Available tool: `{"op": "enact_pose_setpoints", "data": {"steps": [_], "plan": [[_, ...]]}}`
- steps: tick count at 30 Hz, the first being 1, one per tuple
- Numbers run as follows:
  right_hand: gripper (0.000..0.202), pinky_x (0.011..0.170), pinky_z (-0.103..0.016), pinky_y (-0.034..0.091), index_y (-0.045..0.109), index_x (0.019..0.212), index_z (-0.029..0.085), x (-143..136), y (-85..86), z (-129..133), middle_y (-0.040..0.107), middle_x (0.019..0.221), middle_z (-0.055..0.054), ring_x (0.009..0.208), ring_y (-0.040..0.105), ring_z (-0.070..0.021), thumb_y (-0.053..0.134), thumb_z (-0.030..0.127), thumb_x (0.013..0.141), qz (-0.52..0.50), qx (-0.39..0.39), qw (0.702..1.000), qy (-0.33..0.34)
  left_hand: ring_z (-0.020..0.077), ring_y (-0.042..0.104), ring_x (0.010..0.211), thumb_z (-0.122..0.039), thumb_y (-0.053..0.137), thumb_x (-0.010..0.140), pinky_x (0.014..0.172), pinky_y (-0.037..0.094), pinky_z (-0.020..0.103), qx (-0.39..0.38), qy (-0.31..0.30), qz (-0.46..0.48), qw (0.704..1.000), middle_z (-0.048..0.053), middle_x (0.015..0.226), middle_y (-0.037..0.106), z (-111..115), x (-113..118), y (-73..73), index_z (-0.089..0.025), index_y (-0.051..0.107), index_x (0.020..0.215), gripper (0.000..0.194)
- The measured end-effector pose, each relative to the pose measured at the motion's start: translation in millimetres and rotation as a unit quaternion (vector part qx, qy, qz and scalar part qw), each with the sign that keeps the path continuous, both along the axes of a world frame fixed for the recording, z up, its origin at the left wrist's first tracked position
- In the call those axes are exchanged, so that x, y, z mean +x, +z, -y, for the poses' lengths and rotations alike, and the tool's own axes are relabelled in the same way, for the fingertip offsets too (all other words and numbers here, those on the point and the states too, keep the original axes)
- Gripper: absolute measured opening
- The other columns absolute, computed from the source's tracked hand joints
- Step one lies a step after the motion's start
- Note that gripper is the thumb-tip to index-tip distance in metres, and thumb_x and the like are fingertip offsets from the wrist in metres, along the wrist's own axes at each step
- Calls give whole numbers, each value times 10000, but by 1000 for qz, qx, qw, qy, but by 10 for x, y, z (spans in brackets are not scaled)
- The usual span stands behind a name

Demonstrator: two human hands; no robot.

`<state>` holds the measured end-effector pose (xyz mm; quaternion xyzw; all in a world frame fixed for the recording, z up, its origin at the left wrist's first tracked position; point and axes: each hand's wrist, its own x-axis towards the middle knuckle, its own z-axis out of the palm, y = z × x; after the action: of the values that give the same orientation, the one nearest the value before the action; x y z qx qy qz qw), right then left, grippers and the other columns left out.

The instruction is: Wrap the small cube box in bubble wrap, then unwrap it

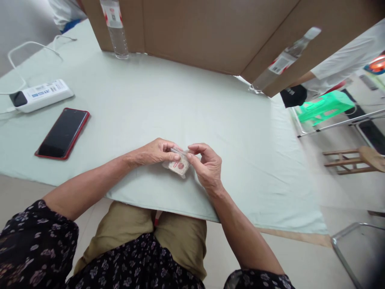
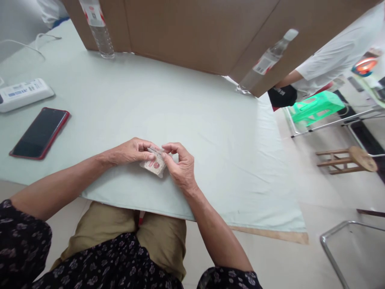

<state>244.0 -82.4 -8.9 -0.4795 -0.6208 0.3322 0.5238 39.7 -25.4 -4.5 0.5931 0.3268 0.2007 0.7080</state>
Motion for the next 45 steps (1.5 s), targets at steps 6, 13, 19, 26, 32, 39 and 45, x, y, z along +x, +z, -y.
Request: {"op": "enact_pose_setpoints", "data": {"steps": [6, 13, 19, 26, 32, 39, 45], "plan": [[86, 864, -406, 512, 696, 932, 274, -26, 53, 47, 734, 908, -25, 885, 674, -210, 628, 239, 893, 109, 62, 992, 9, 156, 649, 774, -520, 756, 800, 694, 484, 251, 35, 30, -23, 999, 51, 869, 739, 0, -6, 34, -142, 751, 1052, 454], [170, 896, -418, 436, 714, 987, 281, -16, 26, 30, 766, 884, -13, 918, 696, -211, 575, 192, 947, 283, 208, 936, 21, 131, 604, 724, -555, 746, 800, 680, 465, 242, 32, 48, -13, 998, 24, 789, 697, 13, 18, 15, -138, 750, 945, 441], [297, 948, -442, 387, 673, 1206, 283, 10, -19, 89, 771, 1147, -35, 1110, 679, -258, 604, 236, 921, 371, 283, 883, 55, 111, 580, 656, -515, 811, 743, 625, 438, 234, -48, 97, 39, 993, 19, 753, 686, -5, 2, 24, -109, 700, 1005, 496], [273, 986, -462, 385, 680, 1154, 322, 3, -79, 93, 779, 1147, -6, 1165, 676, -265, 606, 202, 920, 367, 261, 892, 49, 115, 641, 702, -388, 850, 708, 685, 485, 240, -66, 111, 46, 991, 6, 792, 694, -9, -4, 20, -119, 650, 1129, 538], [650, 1052, -535, 428, 450, 1444, 281, 86, -77, 20, 617, 1402, -130, 1310, 568, -338, 680, 463, 864, 284, 201, 938, 5, 152, 693, 810, -289, 820, 715, 747, 533, 276, -41, 99, 38, 993, 92, 1055, 733, 6, 14, 35, -128, 620, 1202, 551], [683, 1008, -490, 484, 402, 1467, 272, 2, -185, -2, 669, 1296, -120, 1193, 634, -304, 706, 429, 875, 259, 147, 954, 33, 130, 660, 855, -237, 769, 734, 782, 548, 288, 9, 130, 17, 991, 139, 1308, 633, 24, 14, 72, -137, 566, 1284, 595], [626, 979, -501, 507, 432, 1456, 260, -8, -208, 9, 694, 1259, -132, 1123, 665, -312, 671, 418, 900, 280, 170, 944, 28, 140, 647, 900, -266, 778, 733, 761, 543, 267, 37, 139, 19, 989, 139, 1316, 615, 38, 53, 20, -150, 559, 1302, 620]]}}
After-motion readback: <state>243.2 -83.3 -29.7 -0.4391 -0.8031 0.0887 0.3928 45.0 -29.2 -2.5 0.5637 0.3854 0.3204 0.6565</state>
